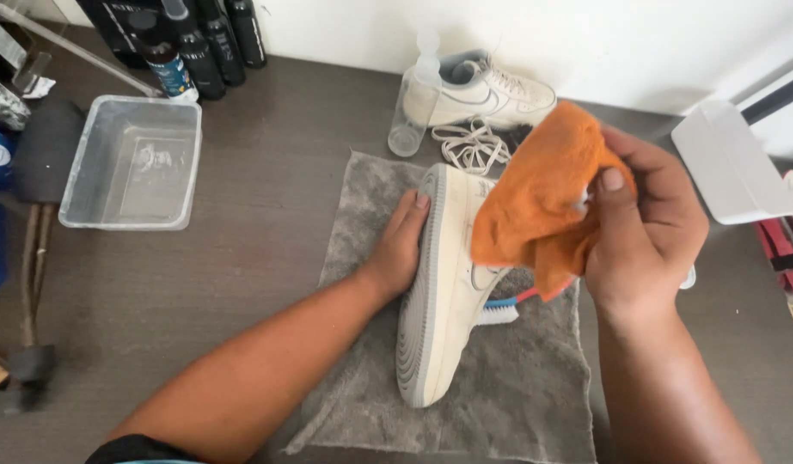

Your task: The person scrubs the sole and sides of a white sneaker with a blue brush, then wipes the shoe with an orange cloth. The process is repeated on different sections of the shoe.

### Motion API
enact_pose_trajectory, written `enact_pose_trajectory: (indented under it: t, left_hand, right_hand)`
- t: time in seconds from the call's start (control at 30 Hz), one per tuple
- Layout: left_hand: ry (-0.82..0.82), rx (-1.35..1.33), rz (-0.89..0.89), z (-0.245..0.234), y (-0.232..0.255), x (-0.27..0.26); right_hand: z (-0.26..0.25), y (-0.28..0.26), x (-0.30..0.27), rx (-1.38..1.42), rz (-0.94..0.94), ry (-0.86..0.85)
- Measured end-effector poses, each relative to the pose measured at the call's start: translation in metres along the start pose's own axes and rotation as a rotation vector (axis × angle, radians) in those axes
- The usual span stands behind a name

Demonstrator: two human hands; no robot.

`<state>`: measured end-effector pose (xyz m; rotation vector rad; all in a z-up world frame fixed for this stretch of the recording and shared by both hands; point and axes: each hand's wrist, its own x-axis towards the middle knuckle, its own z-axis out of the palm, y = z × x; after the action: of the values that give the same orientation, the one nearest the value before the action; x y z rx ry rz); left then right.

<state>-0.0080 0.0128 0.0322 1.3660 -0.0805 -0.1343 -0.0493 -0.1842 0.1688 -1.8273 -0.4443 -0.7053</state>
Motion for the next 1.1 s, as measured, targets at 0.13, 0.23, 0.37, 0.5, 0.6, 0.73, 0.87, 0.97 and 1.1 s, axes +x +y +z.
enact_pose_trajectory:
  t: [0.13, 0.23, 0.37, 0.5, 0.6, 0.73, 0.87, 0.97, 1.1]
  left_hand:
    - [-0.03, -0.058, 0.032, 0.0, -0.009, 0.003]
    - [-0.03, -0.07, 0.012, 0.001, -0.004, 0.002]
    - [-0.058, -0.074, -0.004, 0.0, -0.002, 0.001]
    - [-0.024, -0.057, 0.058, 0.003, -0.008, 0.005]
    - [-0.036, -0.131, 0.029, 0.003, -0.01, 0.006]
    - [-0.098, -0.092, 0.026, -0.004, -0.016, 0.004]
    - [-0.092, -0.078, 0.049, -0.003, -0.004, -0.002]
    - [-0.082, -0.108, 0.055, -0.006, -0.007, -0.002]
    - [-0.059, -0.218, 0.051, 0.0, 0.002, -0.012]
  right_hand:
    - [0.008, 0.002, 0.026, -0.102, -0.151, 0.072]
    - [0.013, -0.003, 0.04, -0.151, -0.377, 0.07]
    - [0.022, 0.003, 0.048, -0.375, -0.476, -0.263]
    - [0.037, 0.022, 0.043, -0.431, -0.139, -0.603]
    - [0.043, 0.039, 0.044, -0.402, -0.135, -0.584]
    - [0.053, 0.05, 0.032, -0.308, -0.178, -0.547]
    - [0.053, 0.045, 0.019, -0.464, -0.255, -0.625]
    - [0.055, 0.029, 0.002, -0.525, -0.377, -0.683]
    - [0.057, 0.018, -0.019, -0.458, -0.48, -0.687]
